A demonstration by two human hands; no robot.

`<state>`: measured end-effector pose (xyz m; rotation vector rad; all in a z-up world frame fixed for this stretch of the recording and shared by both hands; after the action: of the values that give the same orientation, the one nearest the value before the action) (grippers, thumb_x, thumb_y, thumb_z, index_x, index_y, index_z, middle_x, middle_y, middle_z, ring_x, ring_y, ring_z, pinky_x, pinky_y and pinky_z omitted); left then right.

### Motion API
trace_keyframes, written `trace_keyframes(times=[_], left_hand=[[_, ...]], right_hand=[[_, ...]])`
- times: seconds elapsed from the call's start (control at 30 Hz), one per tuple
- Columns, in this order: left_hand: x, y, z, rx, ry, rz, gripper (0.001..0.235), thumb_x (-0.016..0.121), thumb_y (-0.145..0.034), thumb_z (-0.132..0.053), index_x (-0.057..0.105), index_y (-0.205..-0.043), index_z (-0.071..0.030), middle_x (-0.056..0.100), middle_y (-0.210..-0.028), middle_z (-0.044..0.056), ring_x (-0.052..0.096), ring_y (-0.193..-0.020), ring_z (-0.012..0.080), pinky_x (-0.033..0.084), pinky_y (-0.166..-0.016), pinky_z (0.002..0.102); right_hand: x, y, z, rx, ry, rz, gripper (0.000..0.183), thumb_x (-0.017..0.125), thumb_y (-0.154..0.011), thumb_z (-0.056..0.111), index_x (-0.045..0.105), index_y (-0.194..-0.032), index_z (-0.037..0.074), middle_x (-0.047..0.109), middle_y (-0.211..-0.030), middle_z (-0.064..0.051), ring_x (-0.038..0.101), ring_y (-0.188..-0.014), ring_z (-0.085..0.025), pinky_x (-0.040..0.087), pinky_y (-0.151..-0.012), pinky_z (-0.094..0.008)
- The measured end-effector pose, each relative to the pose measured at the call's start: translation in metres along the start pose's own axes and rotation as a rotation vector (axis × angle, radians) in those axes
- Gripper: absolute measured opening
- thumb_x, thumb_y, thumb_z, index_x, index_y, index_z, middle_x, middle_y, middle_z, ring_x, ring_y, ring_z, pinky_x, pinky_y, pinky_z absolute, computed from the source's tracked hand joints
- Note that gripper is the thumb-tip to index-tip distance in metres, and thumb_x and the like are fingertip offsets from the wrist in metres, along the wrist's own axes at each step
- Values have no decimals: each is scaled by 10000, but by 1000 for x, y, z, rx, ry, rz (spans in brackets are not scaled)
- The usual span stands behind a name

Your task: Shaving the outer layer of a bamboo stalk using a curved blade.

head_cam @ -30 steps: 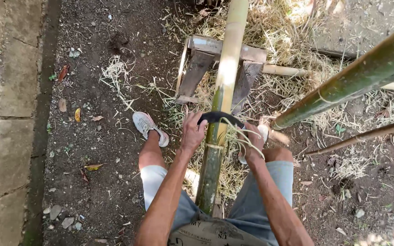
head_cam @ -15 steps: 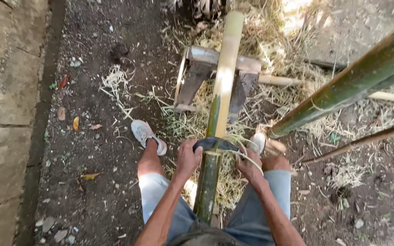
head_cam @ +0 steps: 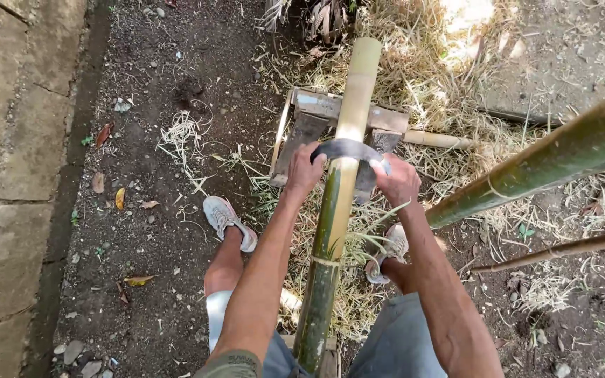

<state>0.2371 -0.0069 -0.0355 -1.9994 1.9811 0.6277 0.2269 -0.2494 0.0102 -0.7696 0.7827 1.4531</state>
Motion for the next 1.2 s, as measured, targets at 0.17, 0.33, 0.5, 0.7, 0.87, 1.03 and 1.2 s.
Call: trace_keyframes(times=[0.17,0.33,0.5,0.7,0.87,1.03,1.2], left_hand=[[0,1,4,130,22,-126,231,664,-900,-131,678,-1092,-4,623,-951,124,600,-919,293,494,-860,471],[4,34,19,202,-69,-146,221,650,-952,-145,682,-1141,-35,639,-986,124,599,-976,295,456,-1025,491],[-6,84,6,111,-45,-59,210,612,-964,-138,677,-1139,-42,604,-918,79,560,-951,222,456,-996,471],[-17,166,16,24,-47,-11,173,617,-987,-123,676,-1119,-27,593,-951,102,541,-917,241,502,-898,441],[-32,233,8,15,-83,-82,290,667,-924,-106,675,-1184,24,624,-968,145,578,-953,283,479,-925,457],[-34,230,22,-59,-155,-92,341,718,-831,-87,700,-1141,53,665,-985,214,600,-973,357,463,-938,480],[-26,170,18,-258,-13,152,248,625,-921,-135,700,-1101,17,707,-933,211,694,-871,303,552,-846,443]], right_hand=[[2,6,0,-24,9,-104,305,679,-952,366,730,-1043,79,709,-843,-183,675,-762,-395,528,-667,-480],[26,38,-15,-62,47,-79,300,607,-1039,362,697,-1004,78,655,-805,-124,640,-689,-303,539,-637,-412],[10,90,7,-123,-62,-121,299,614,-1028,342,649,-970,51,589,-755,-74,556,-644,-206,498,-600,-384],[8,168,21,27,-110,-16,277,674,-985,320,673,-1024,45,639,-777,-118,604,-671,-255,500,-614,-414],[11,230,22,-89,-126,-73,287,674,-963,276,677,-1124,39,686,-867,-153,670,-739,-283,558,-641,-401],[14,222,13,-170,-102,-55,306,701,-903,293,720,-1118,76,727,-876,-154,693,-696,-305,573,-592,-398],[6,161,21,135,-128,300,333,622,-976,411,713,-1004,92,726,-763,-119,687,-622,-255,547,-513,-388]])
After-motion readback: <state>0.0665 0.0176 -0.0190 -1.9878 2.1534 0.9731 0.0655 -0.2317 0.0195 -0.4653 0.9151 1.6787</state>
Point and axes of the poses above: each hand's wrist, its own y-axis away from the middle knuckle, its own x-axis out of the palm, z = x × y, the point moved 7 cm from there along -y, towards the middle knuckle
